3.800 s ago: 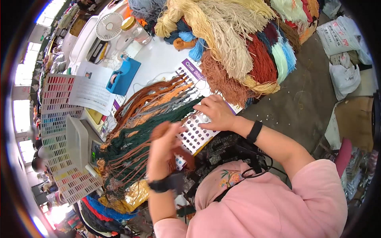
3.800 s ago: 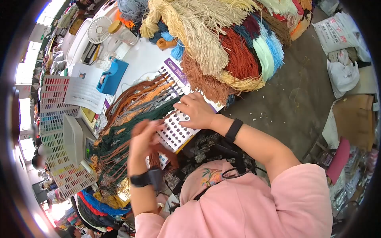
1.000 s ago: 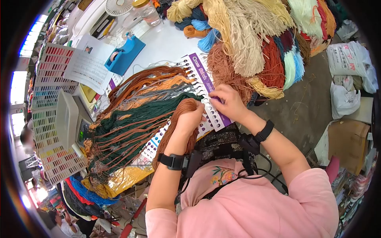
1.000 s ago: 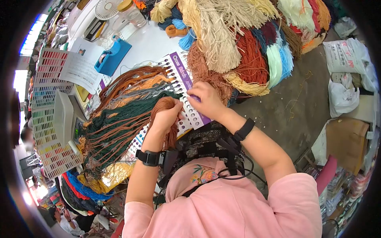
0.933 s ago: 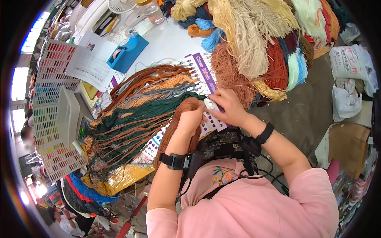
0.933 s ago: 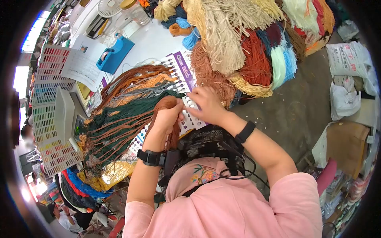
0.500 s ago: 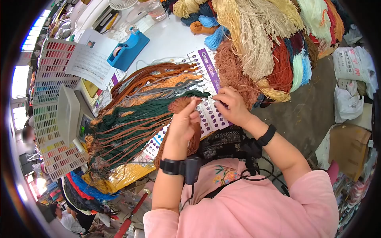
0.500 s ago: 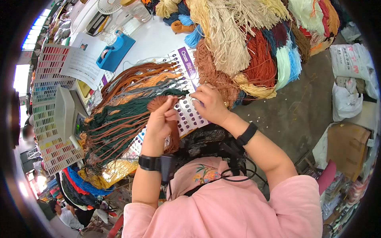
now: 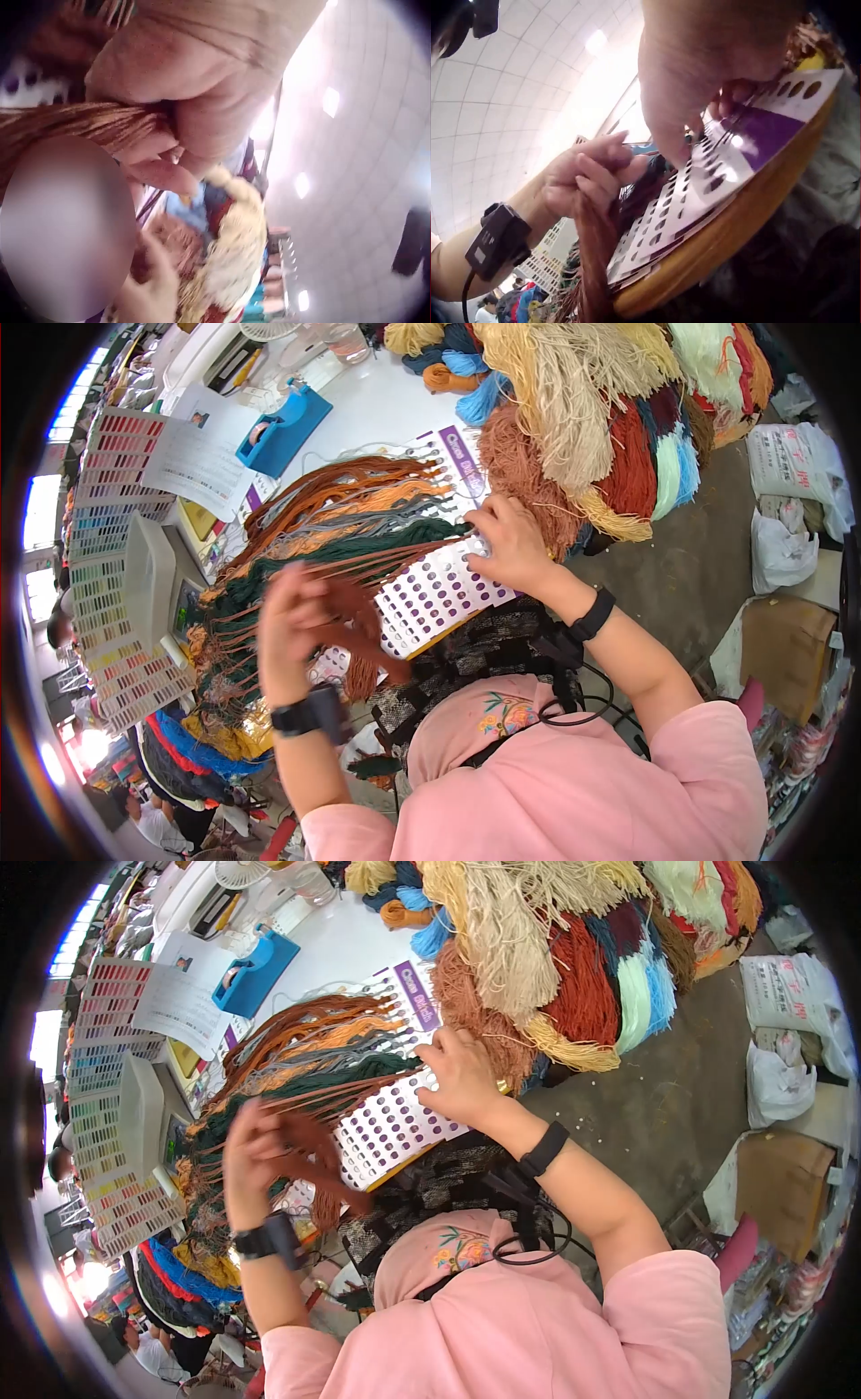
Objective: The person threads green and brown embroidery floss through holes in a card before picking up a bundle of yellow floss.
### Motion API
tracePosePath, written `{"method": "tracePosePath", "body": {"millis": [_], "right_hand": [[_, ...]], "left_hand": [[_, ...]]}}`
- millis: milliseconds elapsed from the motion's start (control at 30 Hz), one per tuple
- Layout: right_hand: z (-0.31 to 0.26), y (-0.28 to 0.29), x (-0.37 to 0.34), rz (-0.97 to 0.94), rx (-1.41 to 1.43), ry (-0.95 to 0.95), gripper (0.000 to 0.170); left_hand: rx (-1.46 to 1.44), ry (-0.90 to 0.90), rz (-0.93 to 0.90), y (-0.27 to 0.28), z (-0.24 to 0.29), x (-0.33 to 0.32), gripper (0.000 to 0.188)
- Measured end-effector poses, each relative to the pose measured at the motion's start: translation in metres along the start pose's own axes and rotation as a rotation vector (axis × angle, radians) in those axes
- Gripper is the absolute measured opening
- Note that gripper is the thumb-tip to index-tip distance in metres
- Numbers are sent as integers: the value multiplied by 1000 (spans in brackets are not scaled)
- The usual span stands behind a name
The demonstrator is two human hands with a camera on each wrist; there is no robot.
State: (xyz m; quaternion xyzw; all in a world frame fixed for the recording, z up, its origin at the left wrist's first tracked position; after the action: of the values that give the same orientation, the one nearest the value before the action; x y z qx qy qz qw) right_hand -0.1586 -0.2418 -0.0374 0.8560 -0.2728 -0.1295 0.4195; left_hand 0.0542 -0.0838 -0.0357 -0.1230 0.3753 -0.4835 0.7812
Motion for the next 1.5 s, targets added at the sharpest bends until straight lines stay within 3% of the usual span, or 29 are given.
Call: {"method": "tracePosePath", "body": {"millis": [33, 133, 233, 367, 433, 500, 533, 567, 600, 633, 667, 700, 733, 767, 800, 867, 933, 1000, 1033, 1067, 1133, 1167, 1200, 1267, 1300, 1367, 1400, 1433, 1500], "right_hand": [[0, 0, 1, 7, 0, -18, 42], [0, -2, 1, 41, -40, -18, 40], [0, -2, 1, 24, -12, 23, 43], [-54, 6, 1, -36, 82, 201, 59], [-158, 1, -11, -191, 221, 566, 68], [-241, -36, -50, -556, 347, 861, 83], [-277, -46, -68, -641, 578, 998, 82], [-301, -61, -87, -860, 666, 1058, 80], [-312, -94, -106, -1187, 842, 921, 66], [-322, -102, -116, -1307, 895, 910, 52], [-331, -110, -123, -1425, 945, 893, 38], [-330, -126, -129, -1501, 772, 844, 32], [-324, -139, -133, -1563, 593, 792, 27], [-319, -154, -138, -1616, 408, 739, 22], [-325, -163, -145, -1595, 318, 766, 20], [-335, -183, -162, -1538, 152, 811, 17], [-356, -194, -166, -1446, 32, 841, 17], [-377, -205, -158, -1293, -36, 875, 17], [-379, -217, -156, -1370, -124, 832, 28], [-385, -222, -160, -1424, 35, 818, 31], [-383, -236, -167, -1531, 353, 763, 37], [-372, -253, -184, -1749, 516, 571, 47], [-359, -263, -212, -2059, 576, 326, 42], [-341, -270, -247, -2362, 351, -157, 35], [-361, -268, -245, -2259, 585, -275, 23], [-380, -289, -200, -1737, 330, 399, 17], [-394, -283, -180, -1424, 218, 686, 15], [-411, -274, -175, -1100, -109, 1051, 9], [-414, -279, -206, -1219, -235, 1257, 7]], "left_hand": [[-306, -27, -162, 28, 22, -14, 13], [-375, -463, 478, 201, 92, -120, 27], [-481, -342, 336, 172, 77, -169, 31], [277, 105, 412, 47, -3, -187, 23], [321, 423, 2, -18, -52, -189, 26], [482, 550, -274, -67, -65, -200, 25], [469, 361, -519, -92, -67, -203, 23], [478, 360, -560, -98, -64, -217, 23], [488, 361, -603, -103, -61, -232, 24], [413, 400, -632, -91, -64, -250, 24], [522, 397, -547, -61, -60, -266, 26], [754, 494, -437, -23, -49, -282, 37], [982, 398, -155, 25, -38, -294, 46], [956, 582, 251, 88, -40, -323, 45], [1355, 632, 433, 119, -30, -337, 38], [1562, 359, 686, 130, -35, -346, 31], [1306, -51, 493, 127, -73, -325, 22], [794, 56, -111, 86, -133, -295, 18], [566, 161, -312, 63, -150, -296, 19], [332, 255, -513, 39, -159, -307, 21], [197, -36, -468, 51, -125, -319, 34], [130, -184, -433, 60, -113, -329, 42], [123, -468, -193, 81, -95, -333, 49], [-28, -698, 93, 105, -72, -365, 54], [-239, -810, 297, 124, -73, -378, 54], [-642, -969, 556, 162, -97, -401, 54], [-767, -914, 422, 174, -128, -382, 53], [-886, -852, 281, 188, -171, -358, 52], [-1066, -656, 17, 156, -186, -340, 50]]}}
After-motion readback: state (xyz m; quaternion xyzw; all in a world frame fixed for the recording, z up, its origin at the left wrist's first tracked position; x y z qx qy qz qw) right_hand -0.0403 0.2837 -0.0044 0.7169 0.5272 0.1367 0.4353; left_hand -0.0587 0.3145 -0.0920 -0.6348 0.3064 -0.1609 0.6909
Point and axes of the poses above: each hand's wrist, its own x-axis towards the middle knuckle, its own y-axis out of the back of the hand, z = x × y, the point moved 10 cm from there along x, towards the middle knuckle, and after that the axes turned 12 degrees about -z, right-handed, at the moved point
